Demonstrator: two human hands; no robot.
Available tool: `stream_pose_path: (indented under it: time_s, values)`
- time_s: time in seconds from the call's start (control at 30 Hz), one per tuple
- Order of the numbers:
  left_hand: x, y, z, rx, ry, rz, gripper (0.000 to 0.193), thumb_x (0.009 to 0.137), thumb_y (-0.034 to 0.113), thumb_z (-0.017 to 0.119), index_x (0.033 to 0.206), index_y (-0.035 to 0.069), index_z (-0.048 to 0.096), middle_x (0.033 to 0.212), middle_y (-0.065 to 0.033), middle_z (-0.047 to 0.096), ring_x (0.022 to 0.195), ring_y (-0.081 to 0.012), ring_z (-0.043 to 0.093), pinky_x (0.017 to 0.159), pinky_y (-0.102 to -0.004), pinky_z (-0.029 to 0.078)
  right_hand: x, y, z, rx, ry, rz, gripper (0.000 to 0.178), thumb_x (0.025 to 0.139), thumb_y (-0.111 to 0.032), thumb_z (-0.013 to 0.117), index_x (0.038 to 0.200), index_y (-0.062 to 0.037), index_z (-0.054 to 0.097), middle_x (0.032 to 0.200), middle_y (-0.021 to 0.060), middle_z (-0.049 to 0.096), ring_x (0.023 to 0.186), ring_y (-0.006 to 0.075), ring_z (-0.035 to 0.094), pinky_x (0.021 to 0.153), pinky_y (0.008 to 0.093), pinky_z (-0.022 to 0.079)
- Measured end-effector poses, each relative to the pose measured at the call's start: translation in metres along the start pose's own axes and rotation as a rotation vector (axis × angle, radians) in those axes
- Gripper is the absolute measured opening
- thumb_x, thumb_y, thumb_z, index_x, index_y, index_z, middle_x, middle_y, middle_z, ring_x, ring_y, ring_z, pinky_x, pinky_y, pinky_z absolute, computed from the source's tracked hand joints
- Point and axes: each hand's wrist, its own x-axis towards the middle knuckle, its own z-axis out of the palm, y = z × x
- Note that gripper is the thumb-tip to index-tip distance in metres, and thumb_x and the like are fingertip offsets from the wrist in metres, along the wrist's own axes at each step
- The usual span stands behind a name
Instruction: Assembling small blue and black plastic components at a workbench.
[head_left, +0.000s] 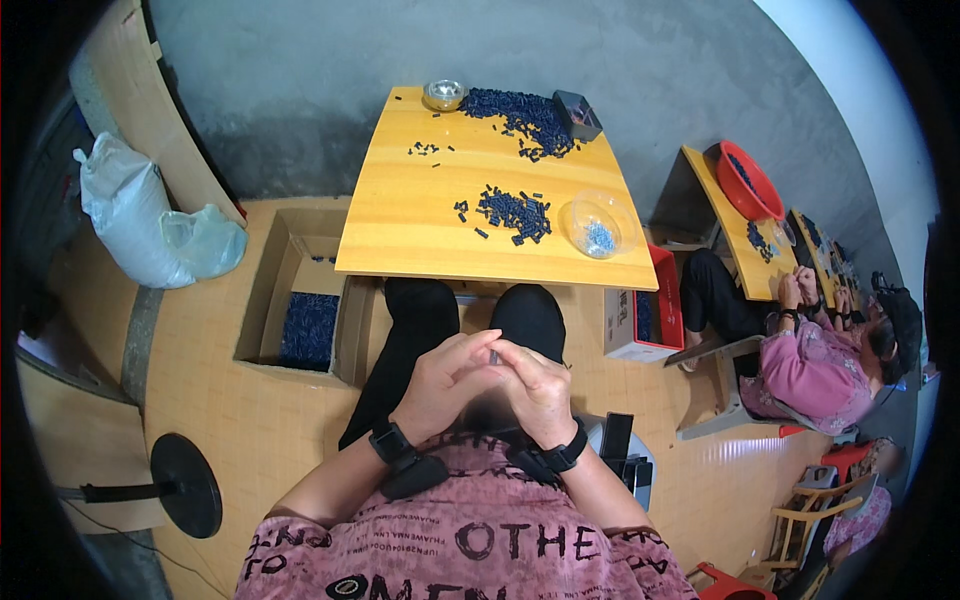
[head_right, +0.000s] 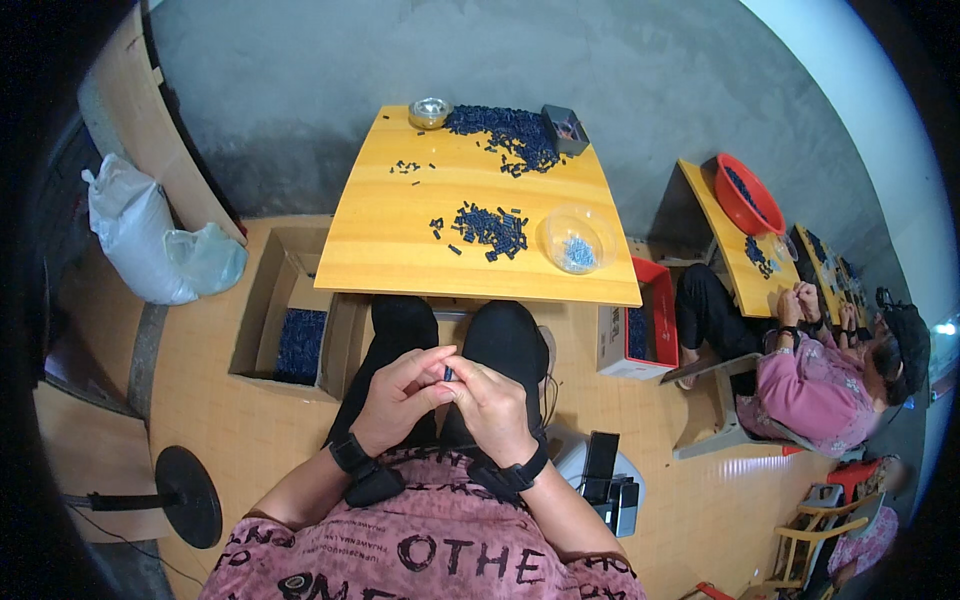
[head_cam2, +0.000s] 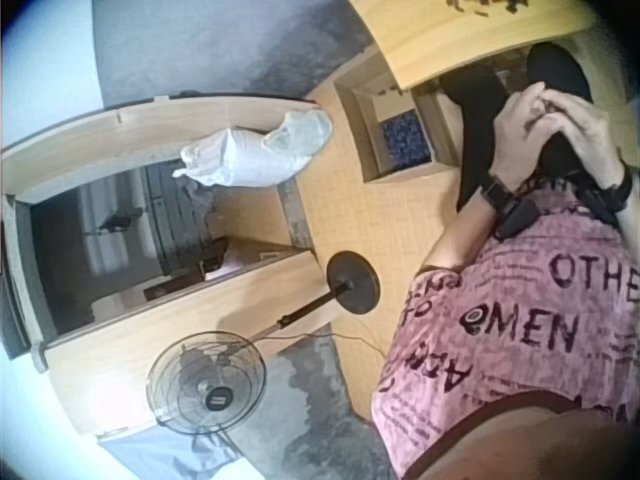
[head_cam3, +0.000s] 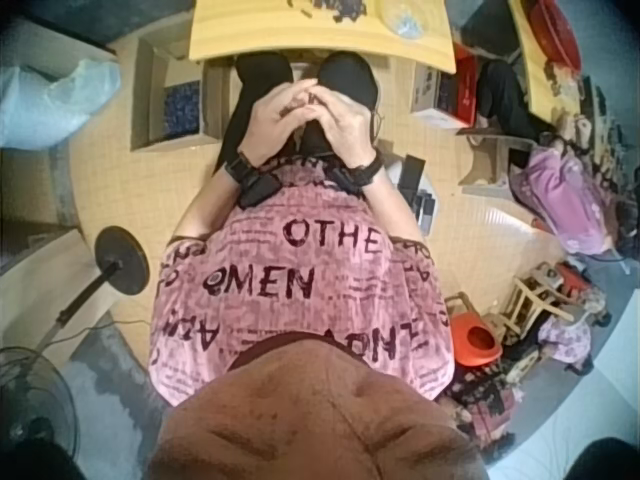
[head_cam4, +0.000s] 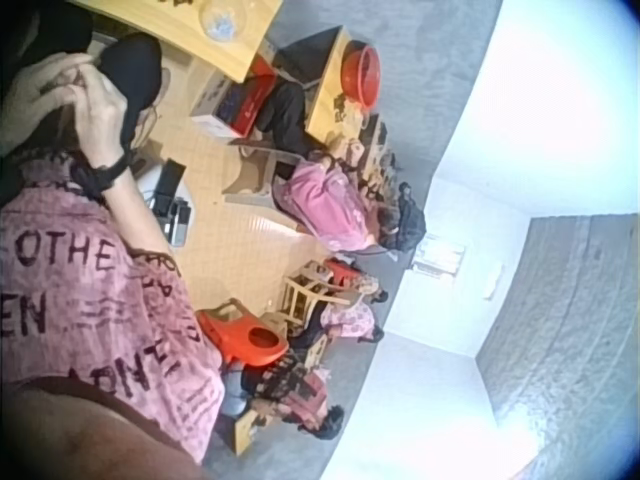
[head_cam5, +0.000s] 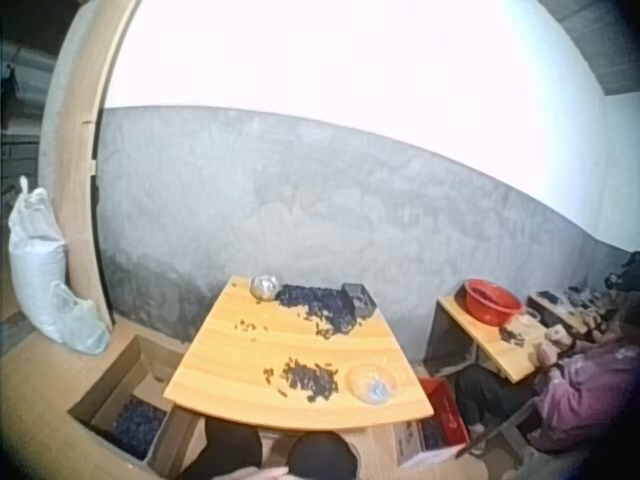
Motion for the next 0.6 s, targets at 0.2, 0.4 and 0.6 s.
stream_pose_path:
  time_s: [0.2,0.4,0.6]
  values:
    - [0.005,-0.010,-0.004,-0.507,0.013,-0.356,0.042,0.089,0.003,0.069,0.130,0.001,0.059,0.108,-0.0073,0.069,0.096,-0.0106,0.064,0.086,-0.0253,0.052,0.010,0.001,-0.001,-0.111,-0.034,-0.134,0.031,0.079,-0.003,0.073,0.110,-0.0019,0.068,0.102,0.0162,0.071,0.090,0.0296,0.071,0.076,0.0348,0.057]
    - [0.012,-0.029,-0.023,-0.552,0.229,-0.417,0.038,0.087,-0.002,0.068,0.124,0.001,0.062,0.097,-0.0062,0.069,0.083,-0.0117,0.064,0.072,-0.0233,0.052,0.034,0.007,0.003,-0.099,-0.193,-0.107,0.043,0.077,-0.005,0.075,0.118,0.0008,0.063,0.110,0.0193,0.068,0.099,0.0344,0.068,0.084,0.0385,0.055]
    - [0.015,-0.065,-0.091,-0.427,0.602,-0.434,0.024,0.085,-0.003,0.067,0.109,0.000,0.067,0.089,-0.0050,0.068,0.074,-0.0105,0.062,0.065,-0.0224,0.050,0.077,0.049,-0.037,-0.301,-0.004,-0.038,0.015,0.081,-0.005,0.072,0.096,-0.0019,0.073,0.089,0.0161,0.071,0.081,0.0322,0.068,0.073,0.0385,0.056]
